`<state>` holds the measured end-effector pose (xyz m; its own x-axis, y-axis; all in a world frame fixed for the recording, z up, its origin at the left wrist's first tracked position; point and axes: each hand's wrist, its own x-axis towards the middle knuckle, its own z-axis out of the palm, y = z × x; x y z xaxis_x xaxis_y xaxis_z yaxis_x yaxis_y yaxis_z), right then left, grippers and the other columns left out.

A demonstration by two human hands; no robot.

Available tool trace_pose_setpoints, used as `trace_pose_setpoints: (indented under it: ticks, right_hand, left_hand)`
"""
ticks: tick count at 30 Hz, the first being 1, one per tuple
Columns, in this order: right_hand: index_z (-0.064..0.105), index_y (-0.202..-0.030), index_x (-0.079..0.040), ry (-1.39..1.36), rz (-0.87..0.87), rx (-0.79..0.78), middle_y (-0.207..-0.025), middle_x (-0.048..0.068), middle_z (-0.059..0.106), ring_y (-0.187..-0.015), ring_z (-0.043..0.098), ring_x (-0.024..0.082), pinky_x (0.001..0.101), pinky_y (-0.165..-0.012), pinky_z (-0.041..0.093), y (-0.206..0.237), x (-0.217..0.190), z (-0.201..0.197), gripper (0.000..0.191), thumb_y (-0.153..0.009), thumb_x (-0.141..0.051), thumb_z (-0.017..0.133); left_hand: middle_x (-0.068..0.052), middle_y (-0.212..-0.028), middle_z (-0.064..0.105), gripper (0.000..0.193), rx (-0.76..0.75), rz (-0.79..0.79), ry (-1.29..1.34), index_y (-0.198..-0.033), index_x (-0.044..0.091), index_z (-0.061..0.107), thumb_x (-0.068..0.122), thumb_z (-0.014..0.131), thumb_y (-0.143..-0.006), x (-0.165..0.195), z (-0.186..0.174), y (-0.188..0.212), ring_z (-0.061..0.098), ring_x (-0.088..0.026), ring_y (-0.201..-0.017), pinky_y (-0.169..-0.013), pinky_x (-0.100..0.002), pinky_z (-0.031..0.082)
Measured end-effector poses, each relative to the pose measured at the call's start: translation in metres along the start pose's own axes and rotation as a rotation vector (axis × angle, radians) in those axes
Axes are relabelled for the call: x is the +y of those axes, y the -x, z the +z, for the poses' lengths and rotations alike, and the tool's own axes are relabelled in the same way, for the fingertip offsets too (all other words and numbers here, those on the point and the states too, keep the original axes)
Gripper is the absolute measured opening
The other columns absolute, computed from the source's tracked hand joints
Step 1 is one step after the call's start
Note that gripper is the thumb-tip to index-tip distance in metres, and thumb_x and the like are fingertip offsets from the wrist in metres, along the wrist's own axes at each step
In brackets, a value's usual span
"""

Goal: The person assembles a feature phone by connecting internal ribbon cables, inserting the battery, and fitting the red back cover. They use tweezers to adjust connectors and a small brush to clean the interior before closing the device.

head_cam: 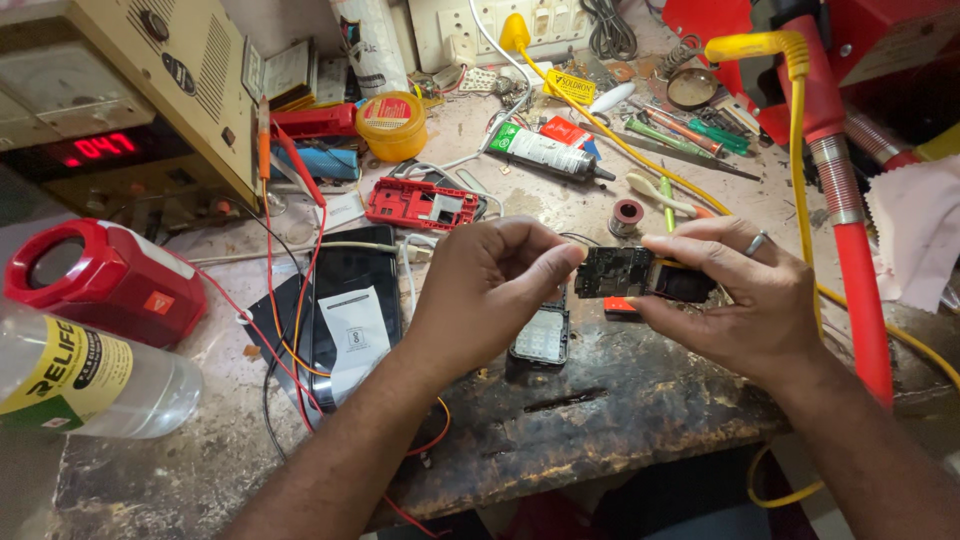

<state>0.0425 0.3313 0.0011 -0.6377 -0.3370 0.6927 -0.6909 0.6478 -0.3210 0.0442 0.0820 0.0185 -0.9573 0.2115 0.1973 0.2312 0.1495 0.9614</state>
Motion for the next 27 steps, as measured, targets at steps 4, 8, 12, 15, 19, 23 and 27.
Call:
trace_pose_setpoints:
  ticks: [4,8,12,15,19,23,27]
  right_hand:
    - [0.075,-0.117,-0.014,0.009,-0.002,-0.004,-0.109,0.009,0.07,-0.1,0.072,0.019,0.032,-0.088,0.06,0.0,0.001,0.001,0.053,-0.068,-0.02,0.092]
    - [0.075,-0.119,-0.011,-0.023,-0.005,-0.004,-0.113,0.009,0.07,-0.104,0.071,0.02,0.0323,-0.09,0.06,0.007,0.009,0.003,0.054,-0.069,-0.018,0.092]
    - [0.072,-0.12,-0.005,-0.609,0.293,-0.038,-0.12,0.01,0.068,-0.099,0.069,0.017,0.0273,-0.081,0.06,0.017,0.033,0.002,0.05,-0.075,-0.019,0.088]
    - [0.067,-0.115,0.007,-1.27,0.458,-0.102,-0.115,0.017,0.069,-0.103,0.066,0.022,0.0336,-0.092,0.057,0.022,0.062,-0.006,0.043,-0.087,-0.018,0.087]
    - [0.057,-0.134,0.013,-1.691,0.49,-0.117,-0.119,0.021,0.063,-0.104,0.062,0.023,0.0321,-0.09,0.051,0.035,0.085,-0.013,0.061,-0.096,-0.026,0.084]
    - [0.052,-0.137,0.015,-1.854,0.504,-0.175,-0.12,0.02,0.054,-0.109,0.056,0.023,0.0314,-0.091,0.048,0.039,0.094,-0.015,0.069,-0.098,-0.034,0.082]
    - [0.051,-0.133,0.015,-1.851,0.455,-0.192,-0.116,0.018,0.052,-0.103,0.052,0.02,0.0311,-0.092,0.048,0.042,0.097,-0.015,0.07,-0.1,-0.039,0.081]
  left_hand:
    - [0.002,-0.071,0.072,0.021,-0.015,-0.02,-0.003,-0.091,0.003,0.077,0.024,0.073,-0.095,0.0,0.001,0.0,0.061,-0.001,-0.064,-0.057,-0.021,0.049]
    - [0.004,-0.072,0.072,0.029,-0.009,-0.018,0.057,-0.092,0.003,0.076,0.031,0.068,-0.097,0.003,0.001,0.0,0.063,-0.001,-0.065,-0.058,-0.021,0.052]
    - [0.001,-0.067,0.069,0.051,0.046,-0.065,-0.095,-0.084,0.004,0.073,0.051,0.06,-0.096,0.016,-0.002,0.0,0.064,-0.008,-0.058,-0.054,-0.026,0.051]
    - [-0.006,-0.075,0.069,0.074,0.01,-0.077,-0.904,-0.088,0.008,0.069,0.081,0.06,-0.086,0.028,0.003,0.01,0.067,-0.02,-0.062,-0.054,-0.036,0.053]
    - [-0.01,-0.081,0.072,0.11,-0.222,-0.301,-1.283,-0.121,-0.003,0.051,0.095,0.059,-0.073,0.035,0.02,0.021,0.071,-0.024,-0.07,-0.058,-0.038,0.057]
    - [-0.014,-0.083,0.07,0.096,-0.259,-0.241,-1.282,-0.11,-0.002,0.052,0.084,0.068,-0.071,0.034,0.026,0.017,0.073,-0.027,-0.073,-0.058,-0.039,0.058]
    - [-0.014,-0.089,0.069,0.073,-0.25,-0.196,-1.196,-0.113,0.001,0.052,0.062,0.075,-0.081,0.032,0.021,0.017,0.073,-0.03,-0.078,-0.061,-0.041,0.059]
